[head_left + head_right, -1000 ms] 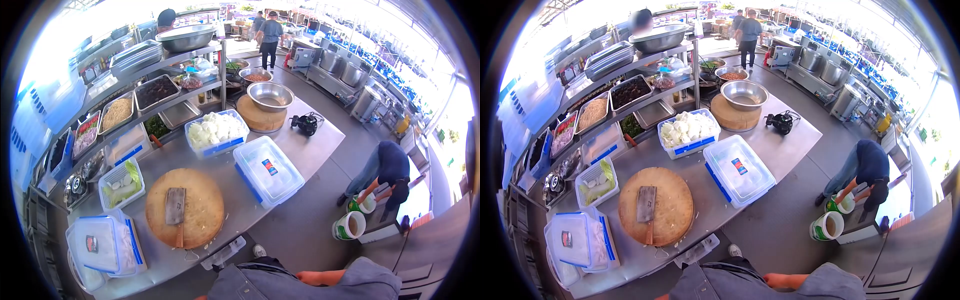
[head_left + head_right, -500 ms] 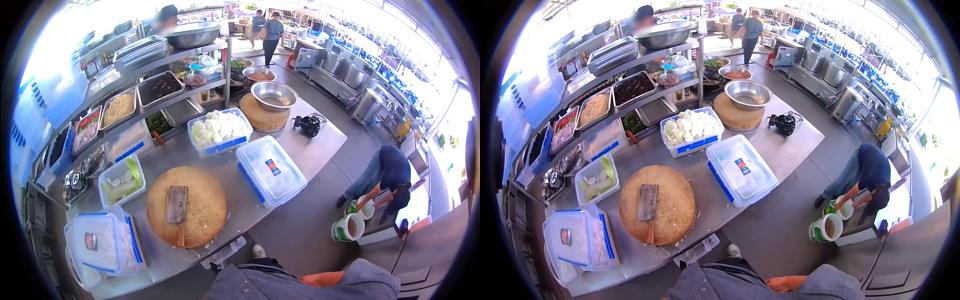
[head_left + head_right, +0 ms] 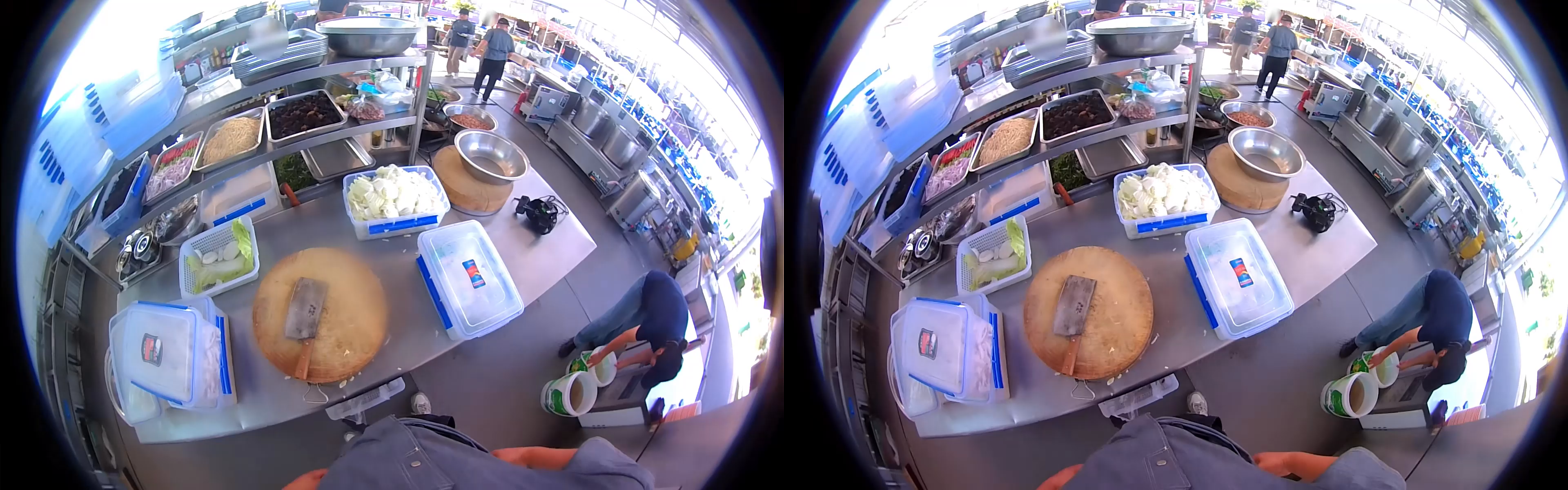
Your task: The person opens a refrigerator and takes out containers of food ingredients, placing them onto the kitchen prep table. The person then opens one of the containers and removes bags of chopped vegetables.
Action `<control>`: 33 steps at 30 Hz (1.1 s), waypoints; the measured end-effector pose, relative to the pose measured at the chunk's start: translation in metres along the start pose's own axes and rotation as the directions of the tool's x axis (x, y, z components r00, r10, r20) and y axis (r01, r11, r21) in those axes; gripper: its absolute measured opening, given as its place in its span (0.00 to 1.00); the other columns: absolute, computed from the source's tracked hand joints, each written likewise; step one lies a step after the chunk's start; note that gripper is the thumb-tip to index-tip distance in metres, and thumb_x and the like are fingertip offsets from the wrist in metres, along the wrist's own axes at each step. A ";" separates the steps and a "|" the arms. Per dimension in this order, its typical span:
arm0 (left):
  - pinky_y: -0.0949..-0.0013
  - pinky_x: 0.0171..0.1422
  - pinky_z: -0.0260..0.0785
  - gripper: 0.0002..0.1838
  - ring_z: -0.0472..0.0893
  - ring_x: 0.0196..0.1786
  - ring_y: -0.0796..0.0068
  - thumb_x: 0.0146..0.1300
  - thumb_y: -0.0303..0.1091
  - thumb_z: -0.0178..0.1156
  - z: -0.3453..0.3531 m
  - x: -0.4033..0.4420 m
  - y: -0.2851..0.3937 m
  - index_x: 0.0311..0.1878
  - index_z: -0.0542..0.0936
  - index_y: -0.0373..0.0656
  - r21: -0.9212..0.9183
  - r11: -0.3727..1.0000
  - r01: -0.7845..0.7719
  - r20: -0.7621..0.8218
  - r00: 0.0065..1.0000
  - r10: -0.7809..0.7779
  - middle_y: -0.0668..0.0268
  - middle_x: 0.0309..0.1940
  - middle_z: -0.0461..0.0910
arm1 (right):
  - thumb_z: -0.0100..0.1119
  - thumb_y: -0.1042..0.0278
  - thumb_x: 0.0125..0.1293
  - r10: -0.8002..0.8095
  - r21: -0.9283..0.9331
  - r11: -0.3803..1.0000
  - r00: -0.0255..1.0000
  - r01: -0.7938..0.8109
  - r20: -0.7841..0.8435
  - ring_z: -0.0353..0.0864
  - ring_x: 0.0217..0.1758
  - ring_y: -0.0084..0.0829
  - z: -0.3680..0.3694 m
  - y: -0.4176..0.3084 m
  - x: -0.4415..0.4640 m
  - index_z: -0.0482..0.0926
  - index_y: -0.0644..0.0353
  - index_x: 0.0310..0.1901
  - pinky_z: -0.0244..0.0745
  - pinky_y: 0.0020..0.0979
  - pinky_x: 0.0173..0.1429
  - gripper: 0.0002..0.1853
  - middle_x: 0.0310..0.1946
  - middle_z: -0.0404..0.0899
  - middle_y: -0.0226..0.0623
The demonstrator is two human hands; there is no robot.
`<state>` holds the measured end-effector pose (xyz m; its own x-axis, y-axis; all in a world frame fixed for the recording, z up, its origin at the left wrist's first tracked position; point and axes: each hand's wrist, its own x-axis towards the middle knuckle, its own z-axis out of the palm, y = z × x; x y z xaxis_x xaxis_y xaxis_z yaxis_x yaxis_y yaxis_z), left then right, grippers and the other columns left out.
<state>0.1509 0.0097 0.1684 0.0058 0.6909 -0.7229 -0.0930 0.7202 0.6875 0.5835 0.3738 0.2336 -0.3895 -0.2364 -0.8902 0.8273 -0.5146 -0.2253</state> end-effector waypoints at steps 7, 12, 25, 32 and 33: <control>0.62 0.68 0.64 0.26 0.74 0.61 0.70 0.66 0.39 0.59 0.019 0.031 0.023 0.65 0.71 0.40 -0.127 0.992 -0.010 0.040 0.999 0.015 0.59 0.58 0.77 | 0.62 0.64 0.60 -0.516 -0.452 0.821 0.793 0.349 -0.324 0.74 0.61 0.33 0.013 -0.021 0.020 0.75 0.63 0.59 0.65 0.33 0.67 0.25 0.56 0.78 0.44; 0.63 0.68 0.63 0.25 0.74 0.61 0.71 0.66 0.37 0.59 0.032 0.041 0.017 0.64 0.73 0.40 -0.201 0.979 -0.024 0.034 0.999 0.031 0.62 0.59 0.77 | 0.59 0.66 0.60 -0.663 -0.773 0.544 0.732 0.326 -0.158 0.76 0.60 0.39 -0.002 -0.036 0.040 0.74 0.62 0.60 0.66 0.35 0.66 0.25 0.55 0.79 0.45; 0.63 0.60 0.69 0.21 0.79 0.54 0.69 0.62 0.37 0.61 0.046 0.113 -0.034 0.57 0.78 0.39 0.146 0.981 -0.126 -0.043 0.990 0.134 0.60 0.52 0.82 | 0.48 0.58 0.67 -0.570 -0.873 0.389 0.821 0.294 0.023 0.80 0.53 0.49 -0.022 -0.086 0.219 0.80 0.62 0.46 0.72 0.42 0.57 0.17 0.47 0.81 0.53; 0.67 0.57 0.70 0.19 0.80 0.50 0.72 0.63 0.37 0.60 0.058 0.073 -0.022 0.55 0.79 0.38 -0.312 0.921 -0.231 -0.193 0.965 0.177 0.59 0.47 0.83 | 0.60 0.65 0.61 -0.675 -0.689 0.536 0.738 0.489 -0.002 0.82 0.48 0.38 0.085 -0.181 0.083 0.79 0.61 0.47 0.72 0.33 0.53 0.14 0.43 0.82 0.51; 0.68 0.57 0.69 0.19 0.79 0.50 0.73 0.64 0.37 0.60 0.056 0.069 -0.013 0.55 0.79 0.38 -0.426 0.855 -0.295 -0.222 0.951 0.218 0.59 0.47 0.83 | 0.60 0.65 0.61 -0.670 -0.698 0.526 0.742 0.485 0.010 0.82 0.48 0.38 0.075 -0.173 0.094 0.79 0.61 0.47 0.72 0.33 0.53 0.14 0.43 0.82 0.51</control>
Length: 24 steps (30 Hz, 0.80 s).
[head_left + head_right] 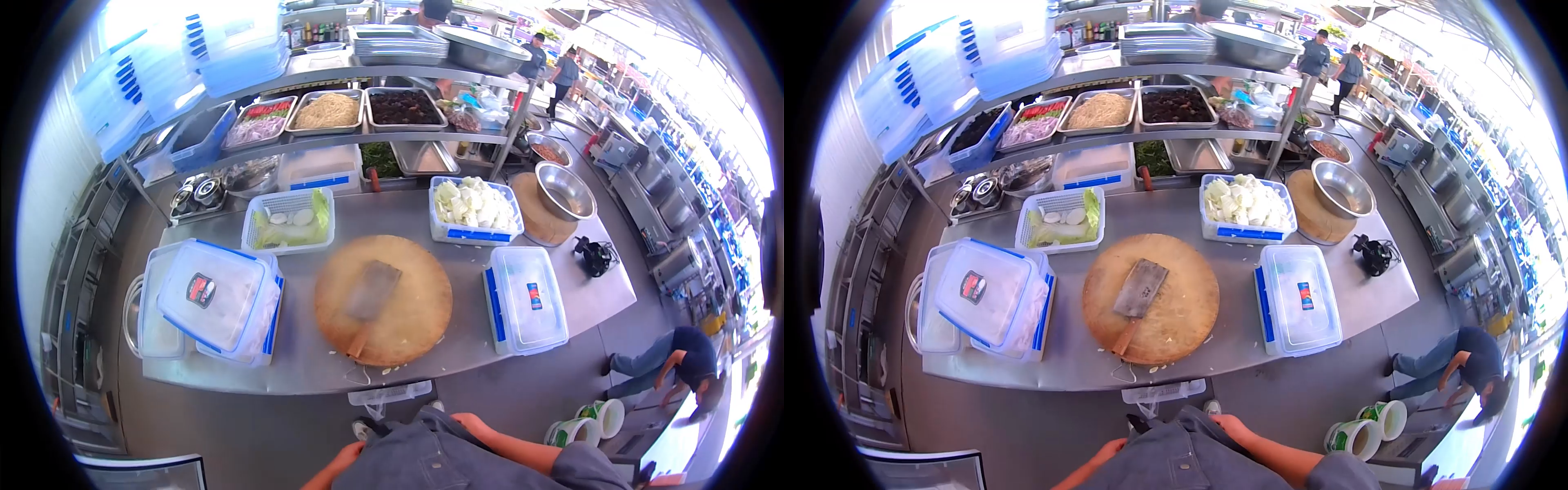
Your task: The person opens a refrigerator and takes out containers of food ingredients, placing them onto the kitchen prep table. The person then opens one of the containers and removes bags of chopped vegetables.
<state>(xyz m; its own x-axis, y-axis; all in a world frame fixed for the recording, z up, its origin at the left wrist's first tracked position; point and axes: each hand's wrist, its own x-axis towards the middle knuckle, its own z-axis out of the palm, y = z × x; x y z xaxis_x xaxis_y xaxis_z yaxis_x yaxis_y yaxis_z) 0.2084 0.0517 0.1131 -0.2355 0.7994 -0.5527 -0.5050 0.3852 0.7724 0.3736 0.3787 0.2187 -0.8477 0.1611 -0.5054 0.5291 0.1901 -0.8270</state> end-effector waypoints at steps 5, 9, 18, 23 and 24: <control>0.64 0.54 0.70 0.23 0.78 0.46 0.70 0.67 0.48 0.59 -0.014 -0.004 -0.034 0.52 0.79 0.36 0.168 0.979 0.114 -0.148 0.985 -0.089 0.60 0.43 0.82 | 0.54 0.54 0.70 0.502 0.160 0.854 0.865 -0.496 0.001 0.80 0.48 0.35 -0.004 -0.007 -0.023 0.79 0.63 0.50 0.72 0.35 0.56 0.20 0.45 0.82 0.39; 0.75 0.36 0.58 0.29 0.63 0.30 0.81 0.65 0.64 0.56 -0.031 -0.038 -0.006 0.45 0.80 0.42 -0.383 0.848 0.366 -0.097 0.897 -0.431 0.74 0.29 0.69 | 0.50 0.52 0.73 0.577 0.112 0.816 0.792 -0.567 -0.200 0.78 0.50 0.32 -0.004 -0.010 -0.016 0.77 0.65 0.53 0.70 0.34 0.59 0.22 0.46 0.81 0.37; 0.65 0.35 0.63 0.08 0.70 0.28 0.76 0.64 0.40 0.59 -0.064 -0.024 -0.038 0.31 0.77 0.48 -0.045 0.998 0.034 -0.224 0.974 -0.044 0.72 0.23 0.72 | 0.50 0.53 0.73 0.425 -0.166 0.890 0.905 -0.424 -0.028 0.78 0.49 0.32 0.054 -0.017 0.090 0.77 0.65 0.52 0.71 0.33 0.57 0.21 0.44 0.81 0.37; 0.53 0.47 0.72 0.14 0.82 0.43 0.52 0.54 0.35 0.58 -0.065 -0.016 -0.066 0.41 0.82 0.39 0.237 0.959 0.157 -0.501 0.865 -0.018 0.51 0.39 0.83 | 0.50 0.53 0.73 0.419 -0.297 0.876 0.905 -0.380 0.076 0.79 0.48 0.32 0.078 -0.031 0.134 0.77 0.64 0.52 0.71 0.33 0.55 0.21 0.43 0.81 0.37; 0.52 0.46 0.72 0.13 0.82 0.44 0.52 0.53 0.34 0.57 -0.063 -0.014 -0.074 0.40 0.83 0.39 0.317 0.933 0.172 -0.517 0.856 0.018 0.50 0.40 0.83 | 0.50 0.53 0.73 0.416 -0.322 0.873 0.903 -0.366 0.102 0.79 0.47 0.32 0.083 -0.035 0.143 0.77 0.64 0.51 0.72 0.33 0.55 0.21 0.43 0.81 0.37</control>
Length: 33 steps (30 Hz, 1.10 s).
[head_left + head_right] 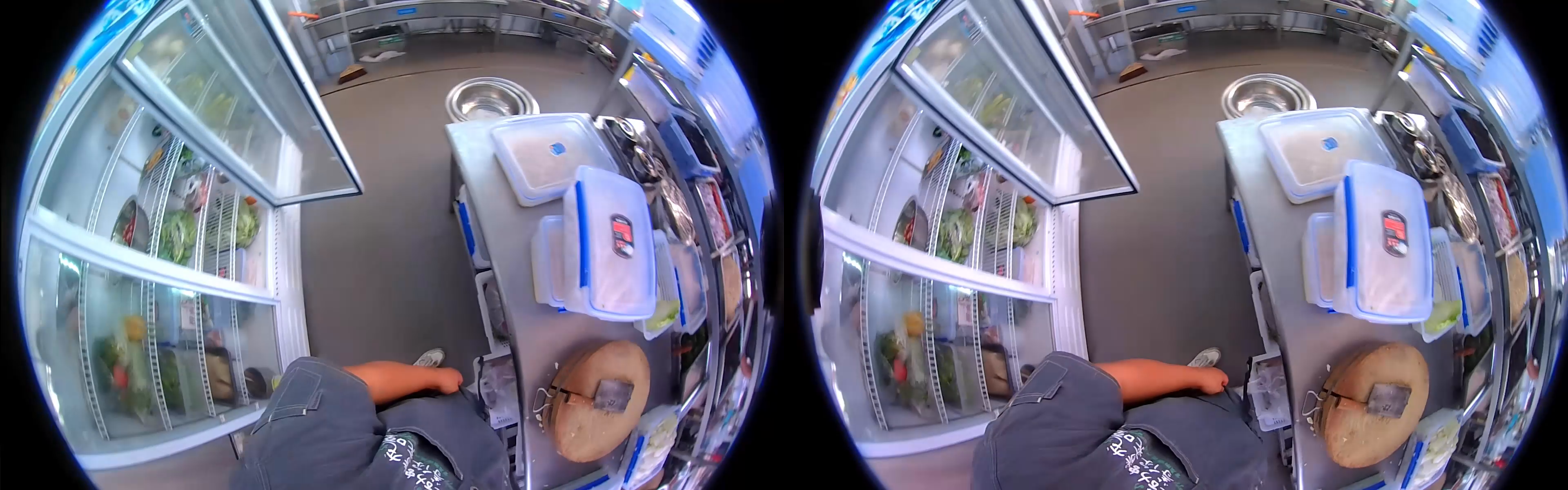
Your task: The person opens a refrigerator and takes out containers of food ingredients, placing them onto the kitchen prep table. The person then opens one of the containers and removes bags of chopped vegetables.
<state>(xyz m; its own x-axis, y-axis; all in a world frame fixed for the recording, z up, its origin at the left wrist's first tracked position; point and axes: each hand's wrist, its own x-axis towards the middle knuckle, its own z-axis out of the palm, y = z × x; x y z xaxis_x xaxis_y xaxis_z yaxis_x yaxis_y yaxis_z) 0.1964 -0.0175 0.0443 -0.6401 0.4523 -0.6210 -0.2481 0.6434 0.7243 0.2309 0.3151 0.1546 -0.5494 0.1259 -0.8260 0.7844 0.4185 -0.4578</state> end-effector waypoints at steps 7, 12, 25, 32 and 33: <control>0.52 0.46 0.73 0.13 0.82 0.44 0.50 0.54 0.33 0.54 0.012 -0.033 -0.029 0.39 0.83 0.40 -0.192 0.974 0.118 -0.306 0.936 -0.174 0.49 0.39 0.83 | 0.50 0.53 0.73 -0.051 -0.158 0.984 0.984 0.079 0.172 0.79 0.46 0.32 -0.006 -0.035 0.051 0.77 0.64 0.50 0.72 0.33 0.53 0.20 0.42 0.81 0.37; 0.55 0.43 0.73 0.10 0.82 0.39 0.54 0.59 0.36 0.55 0.018 -0.123 -0.064 0.35 0.81 0.42 -0.639 0.756 0.141 -0.555 0.596 -0.580 0.53 0.34 0.83 | 0.50 0.53 0.73 -0.069 -0.230 0.963 0.954 0.140 0.290 0.80 0.45 0.32 -0.010 -0.061 0.079 0.77 0.64 0.50 0.73 0.33 0.52 0.20 0.41 0.81 0.37; 0.63 0.28 0.71 0.10 0.79 0.24 0.67 0.66 0.36 0.52 0.053 -0.244 -0.207 0.40 0.78 0.41 -0.967 0.145 -0.209 -0.218 0.385 -0.897 0.61 0.25 0.80 | 0.50 0.54 0.73 -0.036 -0.472 0.846 0.910 0.248 0.412 0.81 0.43 0.32 0.135 -0.162 0.096 0.77 0.63 0.48 0.75 0.33 0.49 0.18 0.39 0.81 0.38; 0.65 0.27 0.70 0.09 0.78 0.25 0.70 0.66 0.35 0.52 0.017 -0.302 -0.307 0.39 0.78 0.41 -0.949 0.005 -0.316 -0.128 0.370 -0.920 0.62 0.25 0.80 | 0.50 0.54 0.73 -0.013 -0.564 0.779 0.907 0.272 0.420 0.82 0.41 0.32 0.253 -0.222 0.084 0.77 0.62 0.47 0.76 0.32 0.47 0.18 0.37 0.81 0.38; 0.65 0.27 0.70 0.09 0.78 0.25 0.70 0.66 0.35 0.52 0.009 -0.312 -0.313 0.39 0.78 0.41 -0.947 -0.004 -0.321 -0.120 0.367 -0.922 0.62 0.25 0.80 | 0.50 0.54 0.73 -0.012 -0.569 0.774 0.906 0.276 0.424 0.82 0.41 0.32 0.265 -0.230 0.083 0.77 0.62 0.47 0.76 0.32 0.47 0.18 0.37 0.81 0.38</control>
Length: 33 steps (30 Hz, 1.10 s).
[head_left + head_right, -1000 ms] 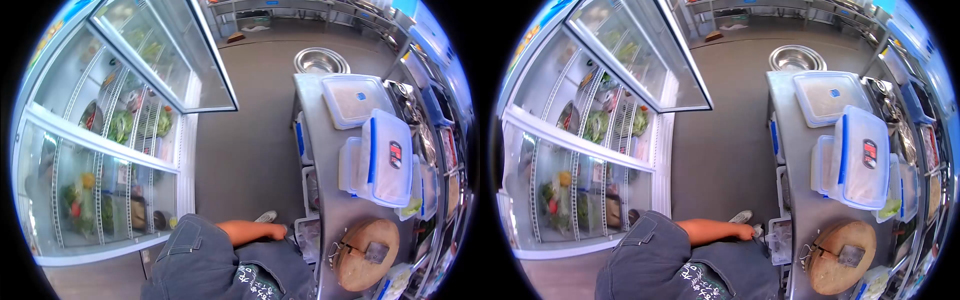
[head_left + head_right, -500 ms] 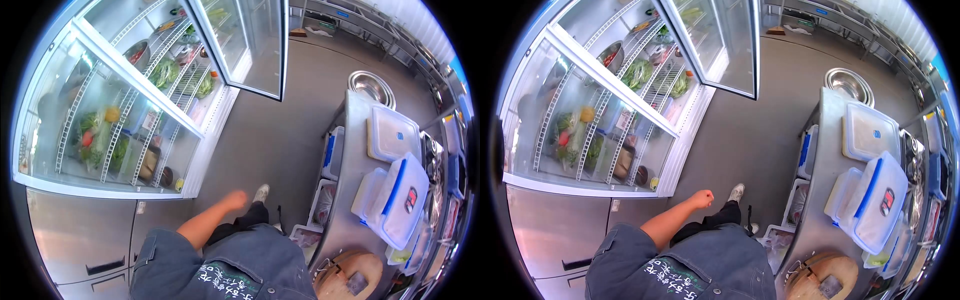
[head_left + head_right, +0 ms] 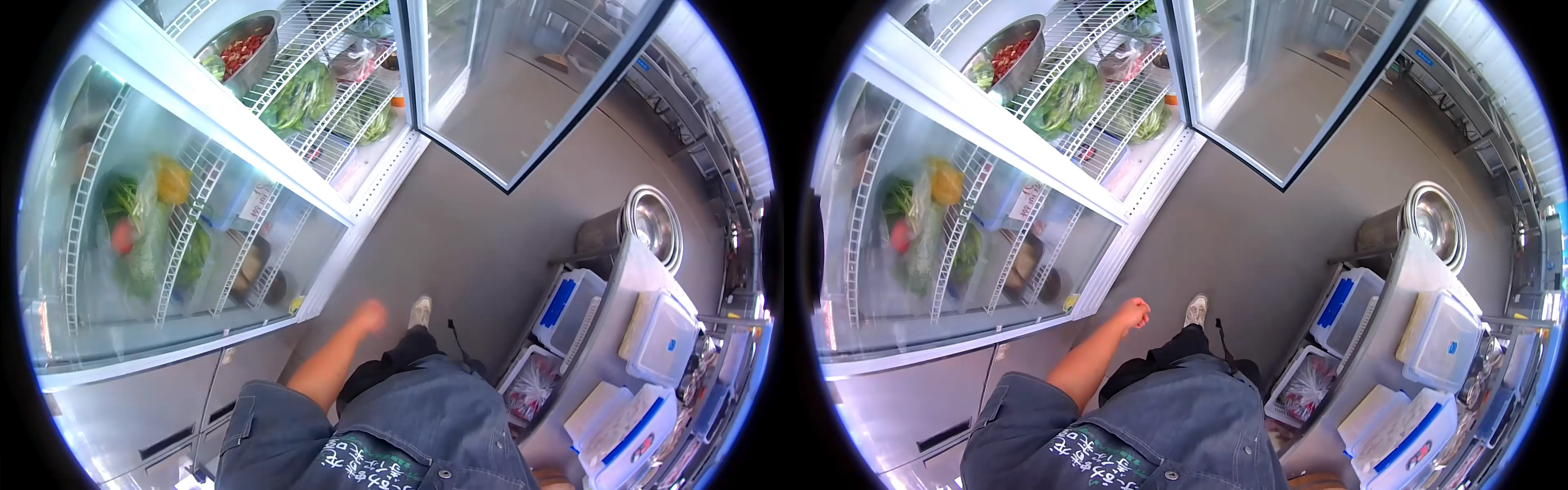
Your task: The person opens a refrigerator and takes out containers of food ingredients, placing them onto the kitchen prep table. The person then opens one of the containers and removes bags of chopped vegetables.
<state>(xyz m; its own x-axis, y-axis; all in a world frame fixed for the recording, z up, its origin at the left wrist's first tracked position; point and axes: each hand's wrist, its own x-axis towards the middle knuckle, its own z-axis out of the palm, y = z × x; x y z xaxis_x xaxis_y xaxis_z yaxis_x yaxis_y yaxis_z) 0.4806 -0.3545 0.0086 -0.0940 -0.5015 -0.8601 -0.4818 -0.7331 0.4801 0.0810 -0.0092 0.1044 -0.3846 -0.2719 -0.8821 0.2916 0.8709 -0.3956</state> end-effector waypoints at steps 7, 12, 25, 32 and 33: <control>0.65 0.31 0.72 0.09 0.79 0.29 0.71 0.66 0.37 0.53 -0.037 0.041 0.072 0.42 0.76 0.42 -0.066 0.998 0.020 -0.066 0.998 -0.024 0.63 0.27 0.79 | 0.50 0.54 0.72 -0.019 -0.073 0.997 0.999 0.021 0.033 0.82 0.40 0.32 0.013 -0.080 0.040 0.77 0.62 0.46 0.77 0.32 0.45 0.17 0.36 0.82 0.38; 0.71 0.27 0.68 0.05 0.74 0.23 0.78 0.65 0.32 0.52 -0.039 0.056 0.111 0.39 0.75 0.42 -0.192 0.981 0.037 -0.117 0.991 -0.060 0.66 0.24 0.77 | 0.49 0.54 0.72 -0.051 -0.171 0.983 0.992 0.071 0.116 0.83 0.39 0.31 0.005 -0.128 0.082 0.77 0.62 0.45 0.77 0.32 0.44 0.17 0.35 0.82 0.38; 0.67 0.28 0.68 0.10 0.76 0.25 0.75 0.67 0.39 0.51 -0.057 0.078 0.192 0.36 0.75 0.44 -0.116 0.992 0.055 -0.224 0.971 -0.080 0.67 0.23 0.76 | 0.49 0.56 0.73 0.087 -0.077 0.995 0.962 -0.069 0.261 0.83 0.36 0.34 -0.003 -0.323 0.191 0.73 0.64 0.49 0.79 0.32 0.42 0.17 0.34 0.82 0.42; 0.69 0.34 0.74 0.09 0.78 0.27 0.74 0.66 0.37 0.54 -0.103 0.129 0.248 0.41 0.76 0.43 -0.458 0.889 -0.023 -0.214 0.973 -0.085 0.64 0.28 0.79 | 0.49 0.57 0.73 0.024 -0.262 0.964 0.971 0.041 0.238 0.85 0.32 0.34 -0.002 -0.327 0.193 0.73 0.61 0.46 0.80 0.35 0.36 0.14 0.32 0.82 0.42; 0.69 0.34 0.74 0.09 0.78 0.27 0.74 0.66 0.37 0.54 -0.113 0.146 0.250 0.41 0.76 0.43 -0.454 0.891 -0.013 -0.203 0.975 -0.089 0.64 0.28 0.79 | 0.50 0.57 0.73 -0.035 -0.212 0.973 0.969 0.089 0.245 0.85 0.32 0.35 0.001 -0.319 0.197 0.73 0.62 0.46 0.81 0.37 0.35 0.14 0.33 0.82 0.43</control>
<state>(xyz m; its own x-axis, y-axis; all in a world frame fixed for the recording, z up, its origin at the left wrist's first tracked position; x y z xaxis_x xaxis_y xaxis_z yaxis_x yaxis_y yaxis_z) 0.4454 -0.6627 0.0229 0.1280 -0.5172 -0.8462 -0.0322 -0.8550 0.5177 -0.0865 -0.3408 0.0561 -0.1684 -0.3945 -0.9033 0.0642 0.9101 -0.4094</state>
